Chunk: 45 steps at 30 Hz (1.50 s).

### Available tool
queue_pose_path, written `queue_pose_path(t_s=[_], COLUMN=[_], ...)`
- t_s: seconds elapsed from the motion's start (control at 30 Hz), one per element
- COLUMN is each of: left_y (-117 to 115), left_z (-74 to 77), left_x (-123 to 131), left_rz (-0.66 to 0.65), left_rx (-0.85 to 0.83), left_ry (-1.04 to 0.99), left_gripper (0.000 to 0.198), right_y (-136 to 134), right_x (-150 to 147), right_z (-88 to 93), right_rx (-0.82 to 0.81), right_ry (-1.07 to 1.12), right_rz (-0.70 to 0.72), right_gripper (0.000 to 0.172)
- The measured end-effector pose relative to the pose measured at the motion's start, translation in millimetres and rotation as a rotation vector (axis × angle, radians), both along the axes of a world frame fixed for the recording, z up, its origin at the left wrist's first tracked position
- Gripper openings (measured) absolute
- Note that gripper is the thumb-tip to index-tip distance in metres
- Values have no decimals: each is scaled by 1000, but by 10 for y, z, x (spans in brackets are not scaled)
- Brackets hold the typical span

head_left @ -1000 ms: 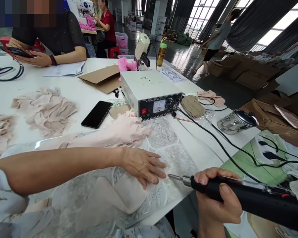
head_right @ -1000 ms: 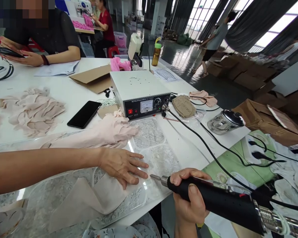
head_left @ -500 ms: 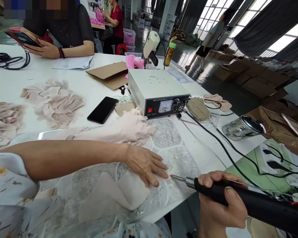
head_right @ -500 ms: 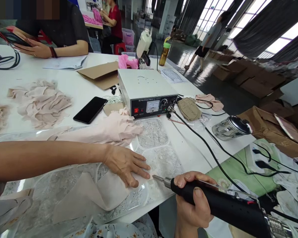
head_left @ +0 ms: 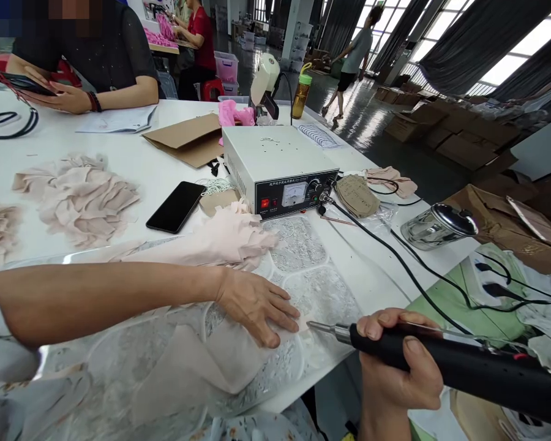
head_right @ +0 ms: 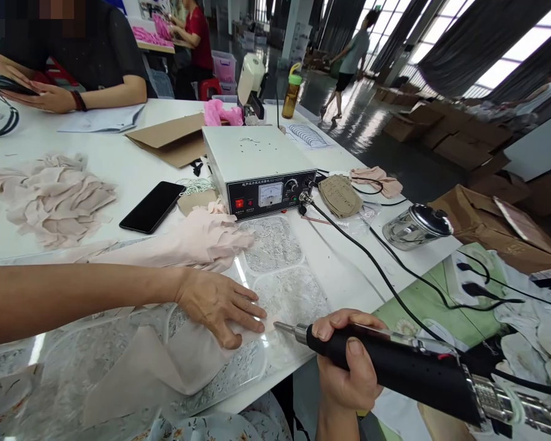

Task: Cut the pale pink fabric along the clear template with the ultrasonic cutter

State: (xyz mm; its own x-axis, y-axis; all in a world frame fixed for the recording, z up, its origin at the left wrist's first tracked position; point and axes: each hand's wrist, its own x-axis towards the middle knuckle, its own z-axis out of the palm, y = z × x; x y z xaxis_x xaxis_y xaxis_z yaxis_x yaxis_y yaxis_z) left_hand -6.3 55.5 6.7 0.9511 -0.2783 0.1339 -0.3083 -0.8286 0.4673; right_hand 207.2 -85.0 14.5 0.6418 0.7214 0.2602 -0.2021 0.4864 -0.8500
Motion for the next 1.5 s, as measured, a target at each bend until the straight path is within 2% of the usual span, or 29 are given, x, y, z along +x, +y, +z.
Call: queue_pose_path(t_s=[0.17, 0.43, 0.57, 0.7, 1.0, 1.13, 1.23, 1.5], left_y=[19, 23, 16, 17, 51, 41, 28, 60], left_z=[-36, 30, 37, 35, 32, 32, 30, -8], left_x=[6, 23, 13, 7, 32, 27, 23, 10], left_rz=[-25, -66, -49, -49, -55, 3, 20, -46], left_rx=[50, 84, 35, 61, 30, -50, -69, -3], left_ry=[-129, -50, -20, -29, 1, 27, -3, -102], left_gripper=[17, 16, 16, 15, 15, 14, 14, 16], right_y=[2, 13, 25, 32, 41, 41, 35, 35], right_x=[20, 7, -12, -24, -53, -71, -76, -74], right_z=[-3, 24, 51, 48, 45, 38, 34, 53], right_rx=[2, -14, -45, -49, 22, 40, 42, 49], right_ry=[16, 10, 21, 28, -20, -34, -44, -47], right_rz=[14, -14, -35, -40, -6, -14, -28, 2], right_gripper=[16, 16, 15, 16, 15, 15, 15, 15])
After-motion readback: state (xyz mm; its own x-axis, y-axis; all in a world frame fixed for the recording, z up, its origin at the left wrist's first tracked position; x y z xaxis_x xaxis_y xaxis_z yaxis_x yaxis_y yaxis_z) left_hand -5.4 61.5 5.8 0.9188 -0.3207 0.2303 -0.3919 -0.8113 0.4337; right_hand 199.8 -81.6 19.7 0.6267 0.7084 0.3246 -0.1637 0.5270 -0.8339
